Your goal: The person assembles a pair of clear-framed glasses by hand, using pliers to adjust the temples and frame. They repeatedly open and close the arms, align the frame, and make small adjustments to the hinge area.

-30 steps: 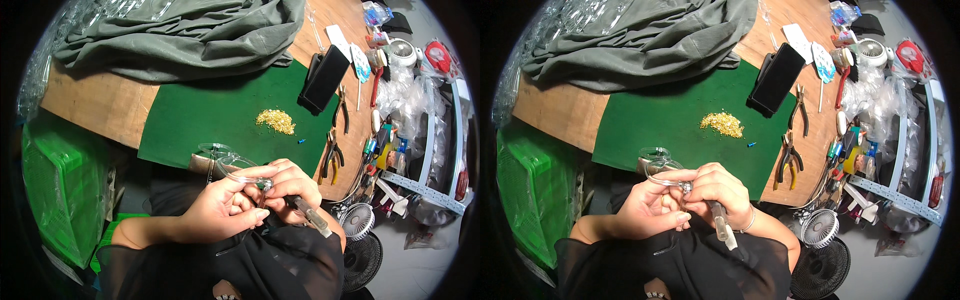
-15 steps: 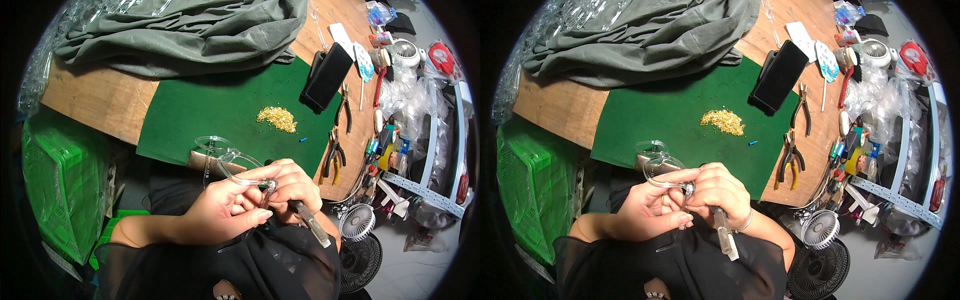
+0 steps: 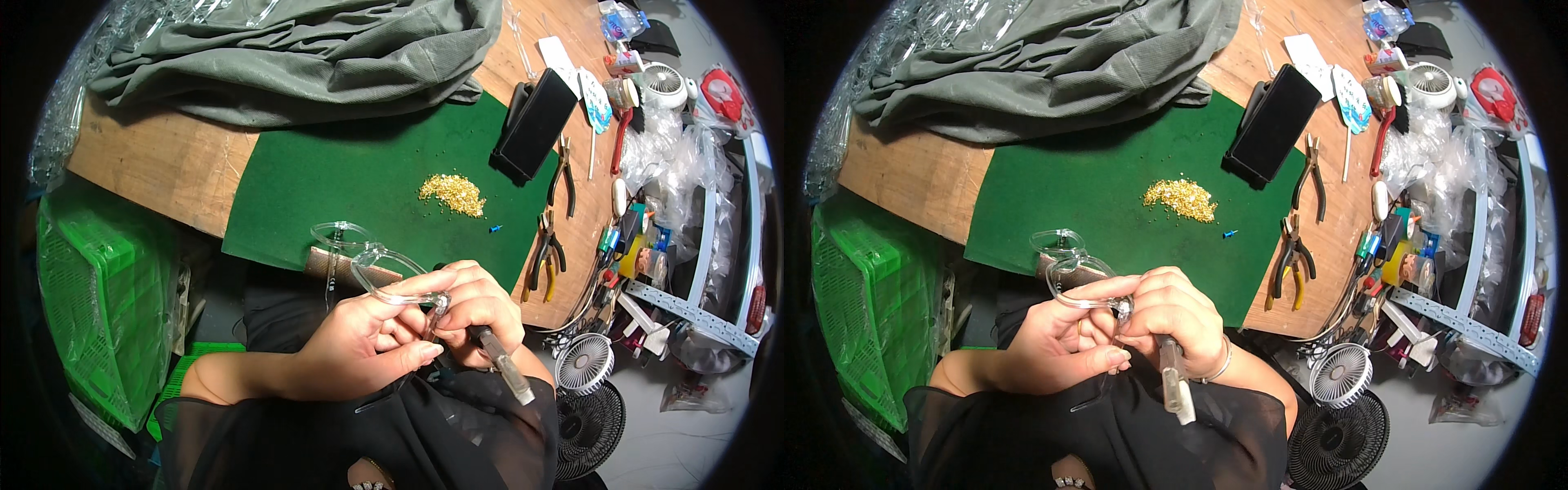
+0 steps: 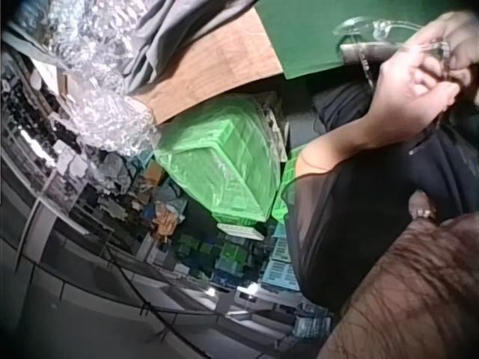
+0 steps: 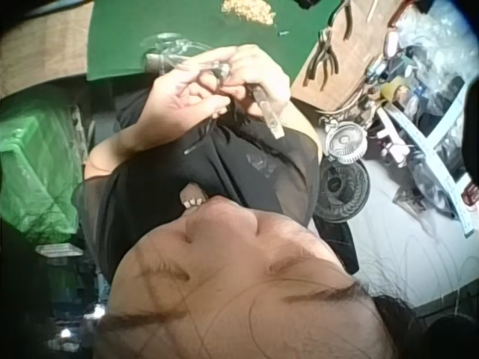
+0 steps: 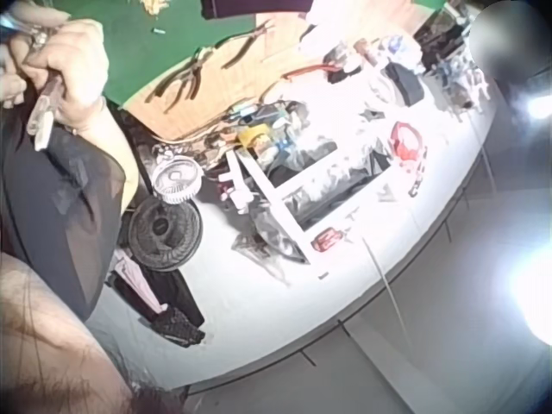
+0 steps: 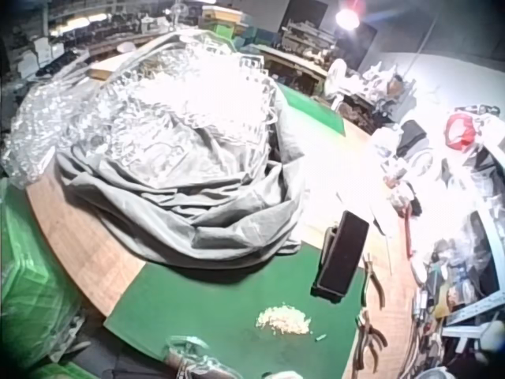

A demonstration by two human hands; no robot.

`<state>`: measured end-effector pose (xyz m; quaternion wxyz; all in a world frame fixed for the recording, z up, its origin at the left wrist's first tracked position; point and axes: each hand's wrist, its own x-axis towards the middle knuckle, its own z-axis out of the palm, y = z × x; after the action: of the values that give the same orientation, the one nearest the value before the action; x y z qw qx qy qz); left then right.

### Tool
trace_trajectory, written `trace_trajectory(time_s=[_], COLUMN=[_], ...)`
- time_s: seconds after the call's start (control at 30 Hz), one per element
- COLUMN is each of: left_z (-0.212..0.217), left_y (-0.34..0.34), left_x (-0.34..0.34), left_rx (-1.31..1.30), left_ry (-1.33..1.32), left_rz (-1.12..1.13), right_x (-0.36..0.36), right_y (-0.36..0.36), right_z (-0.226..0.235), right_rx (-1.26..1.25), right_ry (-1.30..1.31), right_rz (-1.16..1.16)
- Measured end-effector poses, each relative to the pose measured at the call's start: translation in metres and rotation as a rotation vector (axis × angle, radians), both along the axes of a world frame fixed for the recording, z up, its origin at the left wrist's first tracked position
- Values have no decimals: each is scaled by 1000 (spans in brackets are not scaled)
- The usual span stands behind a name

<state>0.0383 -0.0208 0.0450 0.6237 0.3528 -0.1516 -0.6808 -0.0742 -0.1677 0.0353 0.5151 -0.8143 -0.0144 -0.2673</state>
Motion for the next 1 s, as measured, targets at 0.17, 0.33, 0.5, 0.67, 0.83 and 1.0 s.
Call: trace_trajectory(time_s=[0.17,0.33,0.5,0.67,0.83,1.0], left_z=[1,-6,-5,-5,-7,-4], left_y=[1,3,2,1,-1,-1], left_x=[-1,-5,-3,-2,-5,-3], left_rx=[-33,-61,-53,20,-20,7], left_ry=[-47,0,91,86,125,178], left_rz=[19,37,37,12,35,35], right_x=[-1,-1,-2,-3,-2,-2], right_y=[9,6,5,0,5,12], right_z=[-6,-6,-7,1,1,-8], right_rx=[157,125,136,168,85,-4], right_ry=[-26,-49,-26,117,56,-91], right_rz=[-80,-56,-34,16,-64,-146])
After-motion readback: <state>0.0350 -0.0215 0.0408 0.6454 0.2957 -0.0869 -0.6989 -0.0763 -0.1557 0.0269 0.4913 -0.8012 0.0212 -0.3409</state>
